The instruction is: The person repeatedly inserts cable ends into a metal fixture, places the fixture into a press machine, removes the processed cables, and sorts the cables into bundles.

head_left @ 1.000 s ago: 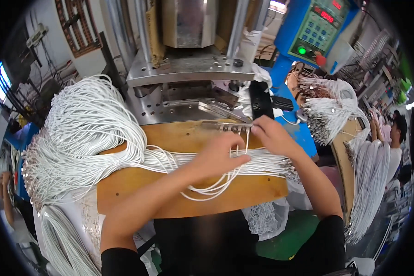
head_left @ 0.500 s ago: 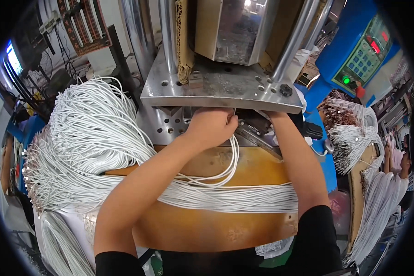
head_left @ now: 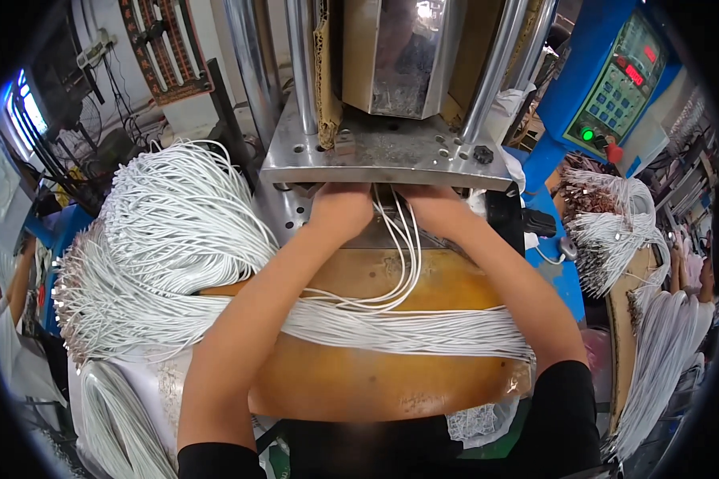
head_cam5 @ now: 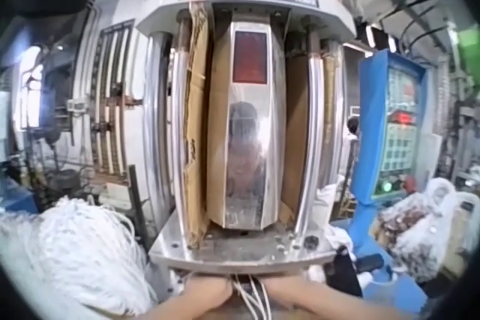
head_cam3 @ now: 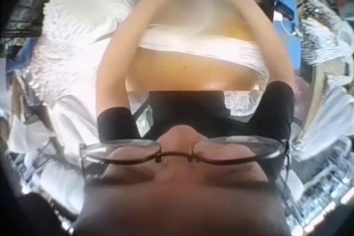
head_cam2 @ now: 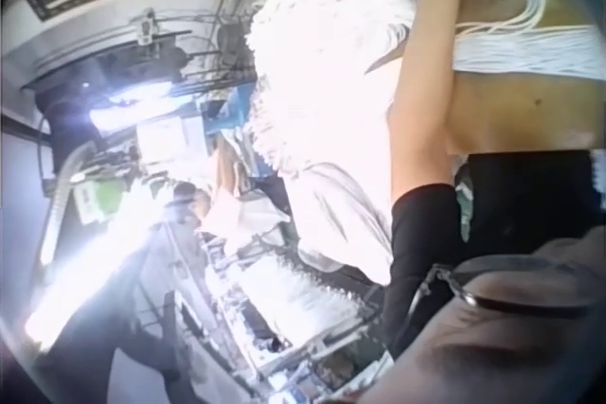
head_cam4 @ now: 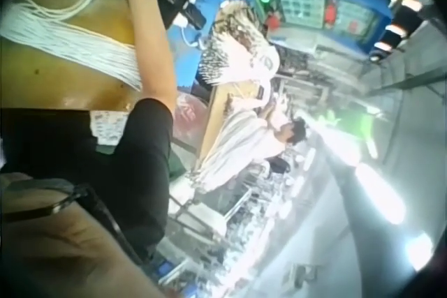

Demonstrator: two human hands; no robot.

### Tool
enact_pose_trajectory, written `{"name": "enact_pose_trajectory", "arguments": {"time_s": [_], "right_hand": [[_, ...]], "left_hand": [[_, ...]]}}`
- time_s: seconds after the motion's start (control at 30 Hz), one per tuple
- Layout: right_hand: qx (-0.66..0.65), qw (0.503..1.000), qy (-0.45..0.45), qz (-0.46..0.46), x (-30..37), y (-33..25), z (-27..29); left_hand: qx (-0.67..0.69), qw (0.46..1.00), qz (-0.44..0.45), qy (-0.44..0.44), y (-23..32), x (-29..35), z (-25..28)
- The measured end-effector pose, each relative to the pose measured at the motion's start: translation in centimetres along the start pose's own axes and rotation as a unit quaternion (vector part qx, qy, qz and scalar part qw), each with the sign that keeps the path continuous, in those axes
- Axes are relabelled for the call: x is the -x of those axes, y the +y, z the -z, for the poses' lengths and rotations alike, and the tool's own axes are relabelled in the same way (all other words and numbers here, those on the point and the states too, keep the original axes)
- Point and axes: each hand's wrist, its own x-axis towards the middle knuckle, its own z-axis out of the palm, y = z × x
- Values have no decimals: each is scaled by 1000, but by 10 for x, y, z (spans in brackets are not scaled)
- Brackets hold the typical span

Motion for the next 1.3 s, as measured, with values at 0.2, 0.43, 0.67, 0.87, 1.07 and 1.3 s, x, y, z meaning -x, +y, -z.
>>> {"name": "enact_pose_trajectory", "arguments": {"time_s": [0.2, 0.43, 0.67, 0.87, 1.07, 1.3], "right_hand": [[-52, 995, -80, -20, -45, -71, 35], [30, 994, -71, -71, -38, -69, 38], [202, 975, -26, 89, -17, -52, 38], [120, 985, -124, -26, -13, -79, 66], [53, 988, -141, 21, 108, -163, 127], [186, 935, -299, -47, 223, -210, 161]], "left_hand": [[-121, 988, -79, 60, -14, 7, -4], [-117, 989, -50, 70, -9, 4, -21], [-89, 996, 16, -15, 13, 1, -4], [-28, 993, 54, -100, 37, 9, 37], [202, 974, -81, -57, 51, 153, 120], [-12, 973, -30, -228, 32, 271, 153]]}}
